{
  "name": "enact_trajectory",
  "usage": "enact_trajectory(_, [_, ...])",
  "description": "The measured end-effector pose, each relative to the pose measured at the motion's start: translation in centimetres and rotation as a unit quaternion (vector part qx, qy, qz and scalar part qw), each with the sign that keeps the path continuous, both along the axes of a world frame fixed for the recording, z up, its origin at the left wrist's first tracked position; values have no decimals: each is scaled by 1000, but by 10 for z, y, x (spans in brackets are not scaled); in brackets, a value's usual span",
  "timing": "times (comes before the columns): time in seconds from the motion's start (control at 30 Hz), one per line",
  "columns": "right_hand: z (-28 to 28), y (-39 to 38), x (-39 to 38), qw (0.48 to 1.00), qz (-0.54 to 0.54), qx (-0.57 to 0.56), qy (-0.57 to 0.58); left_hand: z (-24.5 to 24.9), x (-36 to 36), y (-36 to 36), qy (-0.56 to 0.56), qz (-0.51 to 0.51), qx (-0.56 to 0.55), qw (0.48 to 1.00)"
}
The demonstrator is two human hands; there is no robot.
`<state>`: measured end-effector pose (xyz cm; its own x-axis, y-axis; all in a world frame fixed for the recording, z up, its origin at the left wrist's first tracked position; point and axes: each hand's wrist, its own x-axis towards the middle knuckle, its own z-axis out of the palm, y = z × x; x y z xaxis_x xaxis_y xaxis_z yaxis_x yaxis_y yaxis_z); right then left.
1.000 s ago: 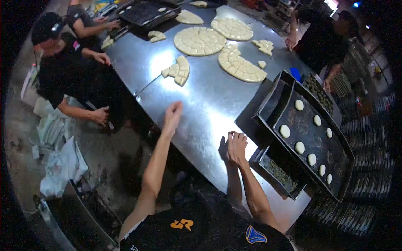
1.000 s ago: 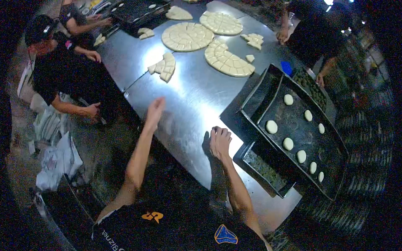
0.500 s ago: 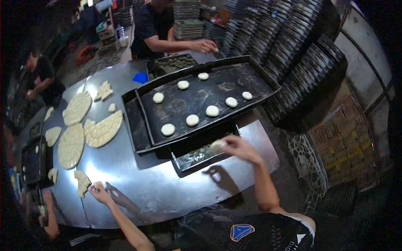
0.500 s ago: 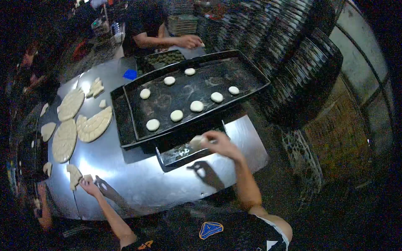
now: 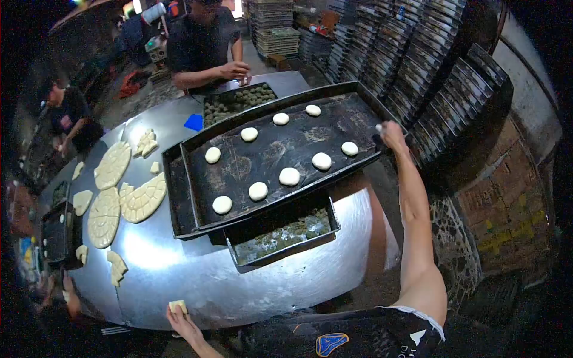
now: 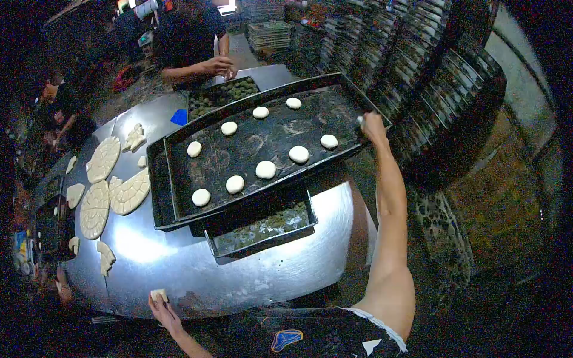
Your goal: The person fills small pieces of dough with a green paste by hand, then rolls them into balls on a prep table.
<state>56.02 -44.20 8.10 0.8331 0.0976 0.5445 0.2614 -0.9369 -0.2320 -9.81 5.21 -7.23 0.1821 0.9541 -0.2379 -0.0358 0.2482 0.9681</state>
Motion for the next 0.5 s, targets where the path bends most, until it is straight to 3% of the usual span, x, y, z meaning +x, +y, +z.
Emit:
enact_trajectory(0.07, [-13, 0, 15, 948, -19, -138, 287, 14, -3, -13, 24, 53, -1, 998])
enact_trajectory(0.17, [-6, 42, -4, 974, 10, -57, 220, 15, -17, -17, 25, 47, -4, 999])
enact_trajectory(0.23, [-27, 62, -4, 943, 190, 2, 272, -15, -37, -7, 16, 12, 45, 999])
enact_trajectory(0.27, [-32, 70, -14, 922, 223, 26, 314, -24, -44, -4, 2, -26, 92, 995])
enact_trajectory(0.3, [-30, 74, -18, 921, 227, 28, 317, -22, -46, -5, 5, -23, 94, 995])
enact_trajectory(0.37, [-24, 83, -20, 919, 216, -147, 296, -7, -33, -11, -40, -39, 82, 995])
enact_trajectory(0.4, [-28, 82, -16, 937, 163, -119, 285, 8, -25, -19, -50, -14, 60, 997])
enact_trajectory(0.5, [-41, 70, -1, 928, 165, -78, 324, 43, -7, -35, -103, -7, -3, 995])
